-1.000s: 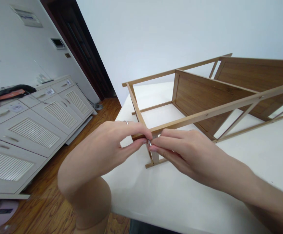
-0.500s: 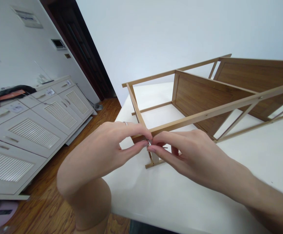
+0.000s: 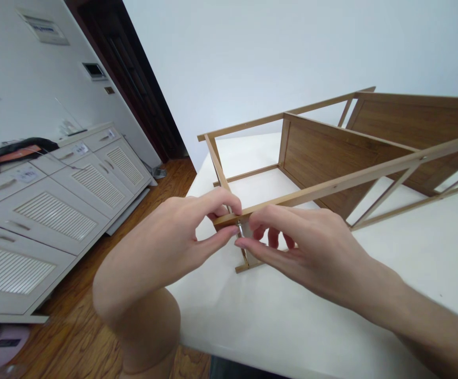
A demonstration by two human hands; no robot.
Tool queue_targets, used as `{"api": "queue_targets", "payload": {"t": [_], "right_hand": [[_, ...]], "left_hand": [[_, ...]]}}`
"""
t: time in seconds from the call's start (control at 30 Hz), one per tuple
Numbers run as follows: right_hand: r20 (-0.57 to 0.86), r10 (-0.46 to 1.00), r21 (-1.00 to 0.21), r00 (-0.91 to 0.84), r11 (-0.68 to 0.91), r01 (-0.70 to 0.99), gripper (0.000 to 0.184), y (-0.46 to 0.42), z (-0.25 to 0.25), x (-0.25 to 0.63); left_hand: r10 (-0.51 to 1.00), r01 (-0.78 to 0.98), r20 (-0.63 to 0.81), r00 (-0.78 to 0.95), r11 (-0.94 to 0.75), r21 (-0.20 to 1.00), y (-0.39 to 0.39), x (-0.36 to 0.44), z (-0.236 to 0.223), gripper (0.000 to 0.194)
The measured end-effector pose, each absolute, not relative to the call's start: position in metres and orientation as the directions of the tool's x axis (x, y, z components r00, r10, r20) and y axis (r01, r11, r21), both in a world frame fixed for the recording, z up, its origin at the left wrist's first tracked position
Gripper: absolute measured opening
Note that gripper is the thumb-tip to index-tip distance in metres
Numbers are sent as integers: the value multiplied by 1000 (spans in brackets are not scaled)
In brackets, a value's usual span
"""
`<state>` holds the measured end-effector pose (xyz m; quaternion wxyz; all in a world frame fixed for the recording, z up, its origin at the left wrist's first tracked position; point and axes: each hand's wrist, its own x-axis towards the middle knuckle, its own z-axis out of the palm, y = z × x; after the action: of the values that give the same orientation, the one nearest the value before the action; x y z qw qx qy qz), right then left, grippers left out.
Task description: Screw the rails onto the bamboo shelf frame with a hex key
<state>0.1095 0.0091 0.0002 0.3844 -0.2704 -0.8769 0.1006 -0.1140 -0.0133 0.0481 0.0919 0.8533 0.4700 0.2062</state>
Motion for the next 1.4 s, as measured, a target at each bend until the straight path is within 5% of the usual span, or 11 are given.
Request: {"api": "queue_targets", "payload": {"t": [0.37, 0.7, 0.93, 1.1, 1.4], "right_hand": [[676, 352, -216, -647, 935, 283, 15, 14, -14, 111], [593, 435, -337, -677, 898, 282, 9, 17, -10, 114], [634, 370, -193, -679, 926, 324, 8, 21, -11, 112], [723, 314, -96, -615, 927, 361, 23, 20, -10, 108], [736, 313, -103, -600, 928, 358, 19, 15, -8, 109]], "left_hand": [[842, 773, 278, 462, -536, 339, -12, -115, 47, 11], [878, 804, 260, 403, -475, 359, -27, -127, 53, 16], [840, 853, 348, 417, -494, 169, -42, -137, 50, 31], [829, 832, 321, 457, -527, 176, -48, -126, 46, 18], [806, 813, 345, 481, -558, 168, -47, -121, 52, 9]]}}
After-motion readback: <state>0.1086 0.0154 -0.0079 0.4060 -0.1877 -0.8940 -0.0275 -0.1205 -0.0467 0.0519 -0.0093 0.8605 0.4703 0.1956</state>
